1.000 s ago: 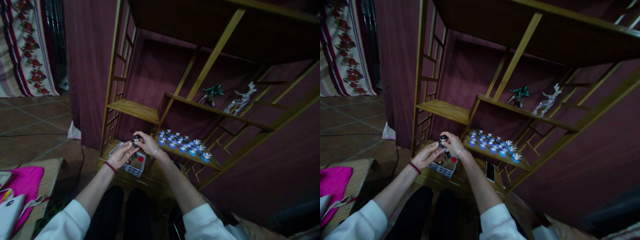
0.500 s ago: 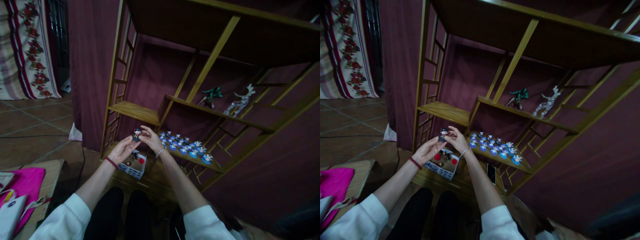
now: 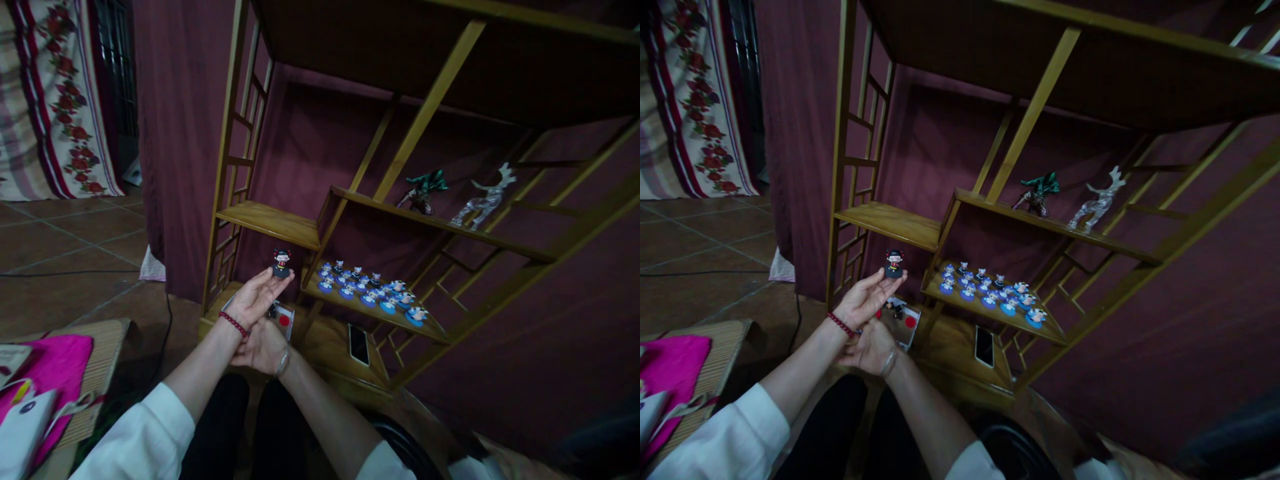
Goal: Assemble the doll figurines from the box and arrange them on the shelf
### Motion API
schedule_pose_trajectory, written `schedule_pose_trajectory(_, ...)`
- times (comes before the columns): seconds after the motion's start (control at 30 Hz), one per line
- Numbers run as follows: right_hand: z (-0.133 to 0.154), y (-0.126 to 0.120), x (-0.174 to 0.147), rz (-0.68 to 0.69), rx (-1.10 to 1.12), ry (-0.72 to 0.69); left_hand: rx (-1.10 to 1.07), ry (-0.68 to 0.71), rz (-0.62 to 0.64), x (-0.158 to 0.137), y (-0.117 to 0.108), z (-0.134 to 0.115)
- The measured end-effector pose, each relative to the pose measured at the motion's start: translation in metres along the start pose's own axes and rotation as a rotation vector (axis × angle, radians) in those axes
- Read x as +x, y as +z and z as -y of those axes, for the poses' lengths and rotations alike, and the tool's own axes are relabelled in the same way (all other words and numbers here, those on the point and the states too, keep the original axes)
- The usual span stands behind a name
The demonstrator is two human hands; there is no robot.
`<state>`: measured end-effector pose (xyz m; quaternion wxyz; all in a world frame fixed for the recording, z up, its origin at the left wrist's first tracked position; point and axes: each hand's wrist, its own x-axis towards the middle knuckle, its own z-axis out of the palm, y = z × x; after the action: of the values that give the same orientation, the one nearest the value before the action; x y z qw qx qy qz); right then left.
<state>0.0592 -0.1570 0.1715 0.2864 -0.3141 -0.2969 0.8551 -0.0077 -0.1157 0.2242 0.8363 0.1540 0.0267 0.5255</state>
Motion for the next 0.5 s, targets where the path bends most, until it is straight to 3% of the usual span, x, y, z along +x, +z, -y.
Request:
schedule_pose_trajectory(0.3,0.0033,-0.0009,0.0036,-0.083,0.023,0.019,0.056,0.006,0.015,0.0,0.0024,0.0012)
schedule_pose_trajectory(0.5,0.0026,0.0029,0.0051,-0.07,0.069,-0.111,0.122,0.019,0.047,-0.0012,0.0075,0.0068)
